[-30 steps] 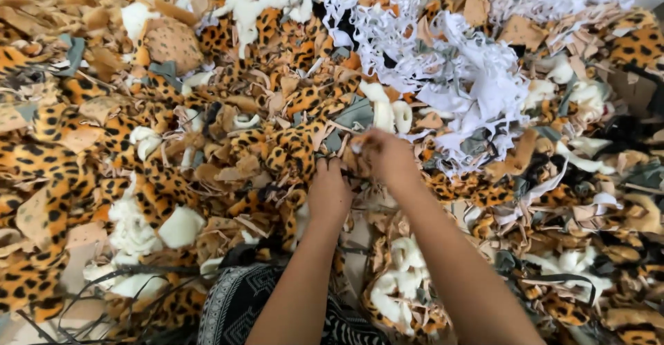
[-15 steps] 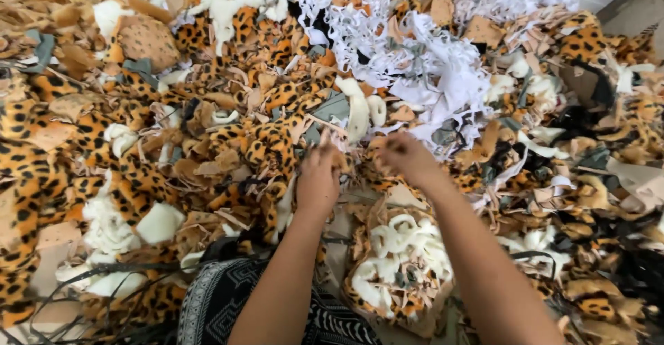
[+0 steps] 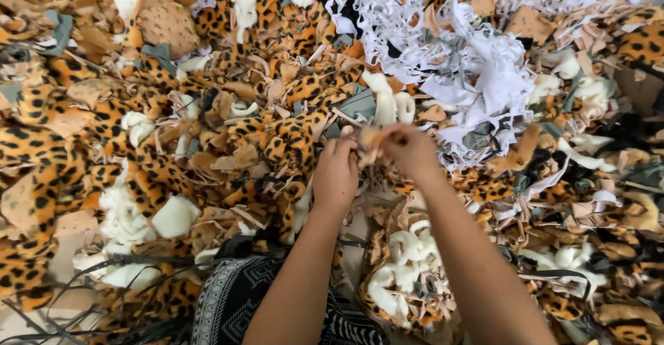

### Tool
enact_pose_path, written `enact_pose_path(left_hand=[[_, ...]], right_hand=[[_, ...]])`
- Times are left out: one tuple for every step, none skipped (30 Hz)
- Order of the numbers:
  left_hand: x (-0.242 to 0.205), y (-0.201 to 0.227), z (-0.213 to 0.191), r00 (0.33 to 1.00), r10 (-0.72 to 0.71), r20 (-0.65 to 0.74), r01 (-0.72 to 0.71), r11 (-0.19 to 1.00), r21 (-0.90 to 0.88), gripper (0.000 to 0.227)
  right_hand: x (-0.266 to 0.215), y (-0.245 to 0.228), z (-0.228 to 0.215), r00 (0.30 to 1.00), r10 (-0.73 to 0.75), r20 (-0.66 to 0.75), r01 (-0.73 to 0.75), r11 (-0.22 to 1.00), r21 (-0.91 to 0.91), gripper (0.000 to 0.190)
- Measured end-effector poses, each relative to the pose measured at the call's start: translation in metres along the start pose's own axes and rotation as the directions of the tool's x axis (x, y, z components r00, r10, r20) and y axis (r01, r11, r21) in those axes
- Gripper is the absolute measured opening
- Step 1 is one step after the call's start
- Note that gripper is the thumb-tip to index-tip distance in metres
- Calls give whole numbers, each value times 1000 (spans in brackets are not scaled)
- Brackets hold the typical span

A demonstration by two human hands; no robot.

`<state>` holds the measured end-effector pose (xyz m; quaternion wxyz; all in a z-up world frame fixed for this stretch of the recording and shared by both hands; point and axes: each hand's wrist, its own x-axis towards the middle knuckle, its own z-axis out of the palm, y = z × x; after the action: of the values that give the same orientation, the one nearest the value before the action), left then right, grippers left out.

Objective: Stuffing leopard-print fabric scraps into a cardboard box while sitting on the floor

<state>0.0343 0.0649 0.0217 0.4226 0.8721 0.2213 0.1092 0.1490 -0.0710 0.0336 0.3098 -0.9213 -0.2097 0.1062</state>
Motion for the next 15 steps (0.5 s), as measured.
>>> enact_pose_path(left_hand=[[-1, 2, -2, 1000, 0, 1, 0, 1000, -3, 11], [-3, 4, -4, 999, -9, -49, 7, 999, -50, 13], [-3, 6, -6, 995, -17, -98, 8, 995, -97, 15], [-5, 7, -9, 995, -13, -98, 4, 995, -99, 15], [-6, 7, -12, 989, 32, -145, -51, 990, -134, 13], [-8, 7, -15, 978, 74, -193, -107, 980, -166, 13], [-9, 7, -15, 977, 77, -199, -112, 979, -169, 13], [-10, 7, -14, 973, 91, -213, -130, 976, -175, 13], [-13, 6, -13, 969, 102, -224, -144, 973, -181, 14], [-14, 7, -13, 969, 100, -226, -143, 973, -183, 14], [-14, 9, -13, 962, 124, -244, -166, 974, -156, 13], [-14, 10, -13, 954, 149, -262, -187, 974, -130, 14], [-11, 10, -8, 953, 153, -263, -192, 972, -133, 14], [-7, 11, -3, 958, 149, -246, -186, 974, -131, 15], [-7, 11, 3, 963, 143, -227, -176, 976, -130, 23]], right_hand=[[-2, -12, -18, 1000, 1, 0, -1, 1000, -3, 19], [-5, -25, -37, 997, 46, -69, -32, 983, 183, 18], [-7, -38, -57, 986, 102, -131, -48, 930, 365, 18], [-4, -42, -67, 985, 102, -136, -46, 930, 364, 18], [0, -47, -76, 981, 95, -168, -3, 877, 481, 18], [3, -52, -86, 975, 92, -200, 44, 807, 589, 18], [5, -50, -95, 975, 87, -204, 51, 809, 586, 18], [7, -48, -104, 972, 106, -210, 65, 737, 673, 18], [8, -45, -112, 970, 129, -208, 74, 655, 752, 17], [6, -46, -122, 970, 127, -208, 75, 657, 750, 17], [3, -47, -132, 965, 131, -226, 96, 626, 774, 16], [1, -48, -142, 960, 136, -244, 118, 593, 796, 16], [-3, -45, -155, 959, 135, -250, 123, 596, 793, 16], [-8, -42, -169, 972, 84, -219, 135, 564, 814, 16], [-15, -38, -182, 982, 34, -186, 140, 533, 834, 21]])
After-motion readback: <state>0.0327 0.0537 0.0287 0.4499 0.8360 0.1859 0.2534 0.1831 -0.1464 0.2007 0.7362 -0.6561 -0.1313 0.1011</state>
